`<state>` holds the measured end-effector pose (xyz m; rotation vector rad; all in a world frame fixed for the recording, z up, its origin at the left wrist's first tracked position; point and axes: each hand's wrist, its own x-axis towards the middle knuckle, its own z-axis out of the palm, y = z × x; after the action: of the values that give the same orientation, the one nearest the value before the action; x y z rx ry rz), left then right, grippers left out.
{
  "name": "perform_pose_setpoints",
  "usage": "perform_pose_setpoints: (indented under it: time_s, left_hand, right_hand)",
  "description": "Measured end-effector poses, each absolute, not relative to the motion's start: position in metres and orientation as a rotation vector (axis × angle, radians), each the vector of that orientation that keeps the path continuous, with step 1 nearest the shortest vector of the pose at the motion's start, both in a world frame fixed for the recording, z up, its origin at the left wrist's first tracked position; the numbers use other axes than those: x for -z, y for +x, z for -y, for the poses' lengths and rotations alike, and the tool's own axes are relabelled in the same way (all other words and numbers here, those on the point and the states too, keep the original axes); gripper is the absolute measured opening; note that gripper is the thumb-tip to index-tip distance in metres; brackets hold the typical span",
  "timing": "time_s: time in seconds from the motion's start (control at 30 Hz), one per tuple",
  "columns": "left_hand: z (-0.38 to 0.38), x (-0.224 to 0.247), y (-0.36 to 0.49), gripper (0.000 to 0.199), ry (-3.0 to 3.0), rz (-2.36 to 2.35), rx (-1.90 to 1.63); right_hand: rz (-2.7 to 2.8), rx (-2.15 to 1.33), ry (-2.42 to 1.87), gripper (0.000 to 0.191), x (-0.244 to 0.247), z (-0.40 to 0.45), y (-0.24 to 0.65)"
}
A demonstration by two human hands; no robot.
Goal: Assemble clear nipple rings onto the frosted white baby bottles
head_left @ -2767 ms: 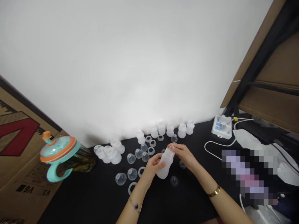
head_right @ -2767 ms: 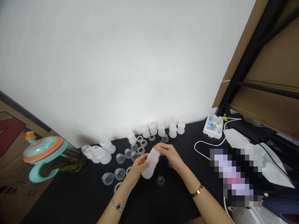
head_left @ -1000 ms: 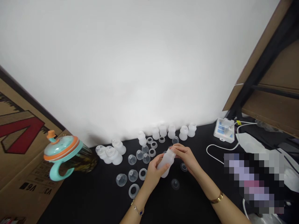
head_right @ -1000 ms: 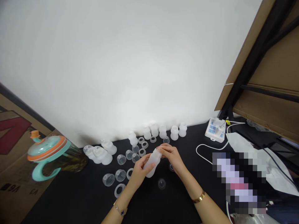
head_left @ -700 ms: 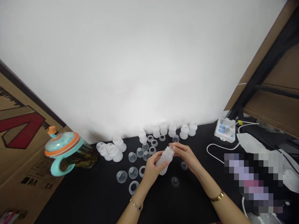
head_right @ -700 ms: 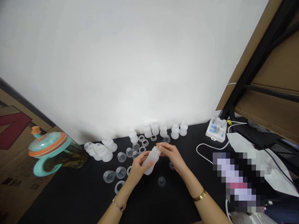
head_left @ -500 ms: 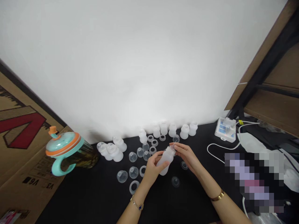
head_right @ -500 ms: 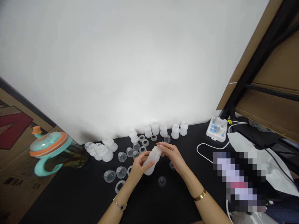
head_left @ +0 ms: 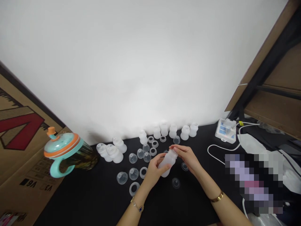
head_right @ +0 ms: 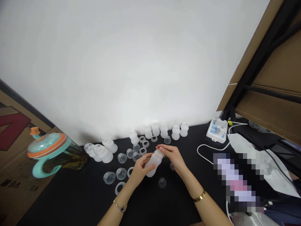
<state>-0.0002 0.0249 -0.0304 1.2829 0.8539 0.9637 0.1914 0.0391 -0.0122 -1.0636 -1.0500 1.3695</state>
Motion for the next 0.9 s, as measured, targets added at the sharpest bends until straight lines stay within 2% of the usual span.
perform_pose_setpoints:
  time_s: [0.9]
  left_hand:
    - [-0.022, 0.0375, 0.0054, 0.049, 1.394, -0.977, -0.99]
  right_hand:
    - [1.041, -1.186, -1.129, 0.033, 0.012, -0.038, 0.1839]
